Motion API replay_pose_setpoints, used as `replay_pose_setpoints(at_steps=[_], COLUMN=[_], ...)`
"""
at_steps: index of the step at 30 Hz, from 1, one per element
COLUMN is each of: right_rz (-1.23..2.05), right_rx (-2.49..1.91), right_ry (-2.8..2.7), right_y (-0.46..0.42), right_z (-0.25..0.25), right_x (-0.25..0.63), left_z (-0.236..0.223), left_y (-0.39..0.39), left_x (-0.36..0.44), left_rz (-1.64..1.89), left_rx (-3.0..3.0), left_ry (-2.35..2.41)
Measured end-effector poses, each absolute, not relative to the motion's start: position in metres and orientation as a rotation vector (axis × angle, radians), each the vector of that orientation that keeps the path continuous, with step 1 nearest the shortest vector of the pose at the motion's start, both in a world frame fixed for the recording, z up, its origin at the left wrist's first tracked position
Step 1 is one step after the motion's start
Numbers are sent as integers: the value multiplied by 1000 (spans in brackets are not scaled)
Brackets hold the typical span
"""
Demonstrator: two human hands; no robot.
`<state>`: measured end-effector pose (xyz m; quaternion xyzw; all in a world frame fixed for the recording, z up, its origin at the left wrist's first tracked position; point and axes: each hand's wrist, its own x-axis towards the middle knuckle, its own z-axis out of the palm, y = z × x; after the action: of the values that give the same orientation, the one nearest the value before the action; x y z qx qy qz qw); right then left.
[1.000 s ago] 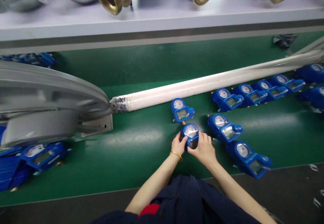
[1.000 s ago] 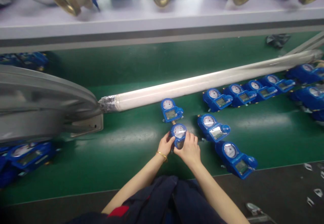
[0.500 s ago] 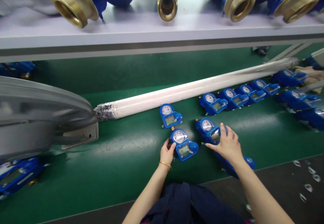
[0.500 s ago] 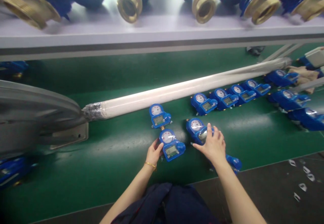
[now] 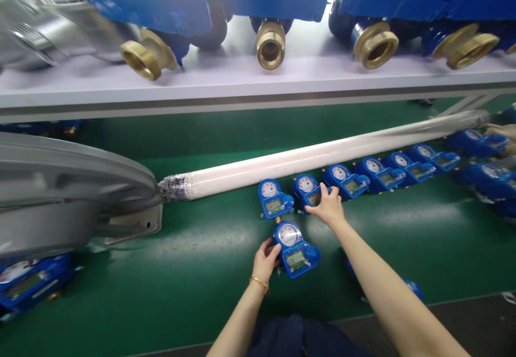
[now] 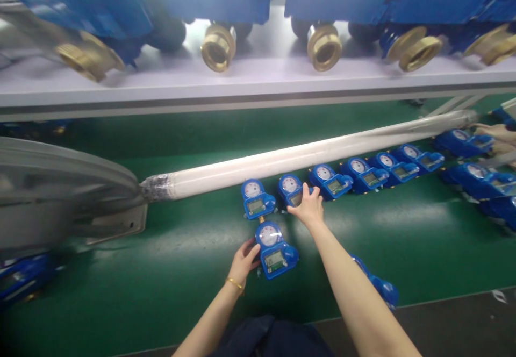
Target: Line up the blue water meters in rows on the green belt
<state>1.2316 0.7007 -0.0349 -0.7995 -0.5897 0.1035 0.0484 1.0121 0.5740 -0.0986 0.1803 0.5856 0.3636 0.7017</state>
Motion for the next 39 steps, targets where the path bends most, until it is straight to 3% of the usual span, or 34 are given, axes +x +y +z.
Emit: replay_pose_setpoints(at_steps=[14, 18, 21, 25, 39], right_rz=[502, 451, 594, 330, 167], right_rx=[-2404, -2459, -2632, -2558, -2569], right_ry=[-1825, -2073, -2207, -2240, -2077], right_y=[704, 619, 532, 472, 605], right_z=[-17, -14, -34, -63, -39], right_x=[1251, 1322, 1366, 1372, 1275], left_z=[-88, -99, -111, -121, -120], left_y=[578, 571, 562, 554, 544], left_x=[994, 972, 952, 937, 946], left_rz=[788, 832, 820, 785, 819], left_rx=[349, 295, 251, 219, 217], left_ry=[1453, 1516, 1558, 1602, 1662])
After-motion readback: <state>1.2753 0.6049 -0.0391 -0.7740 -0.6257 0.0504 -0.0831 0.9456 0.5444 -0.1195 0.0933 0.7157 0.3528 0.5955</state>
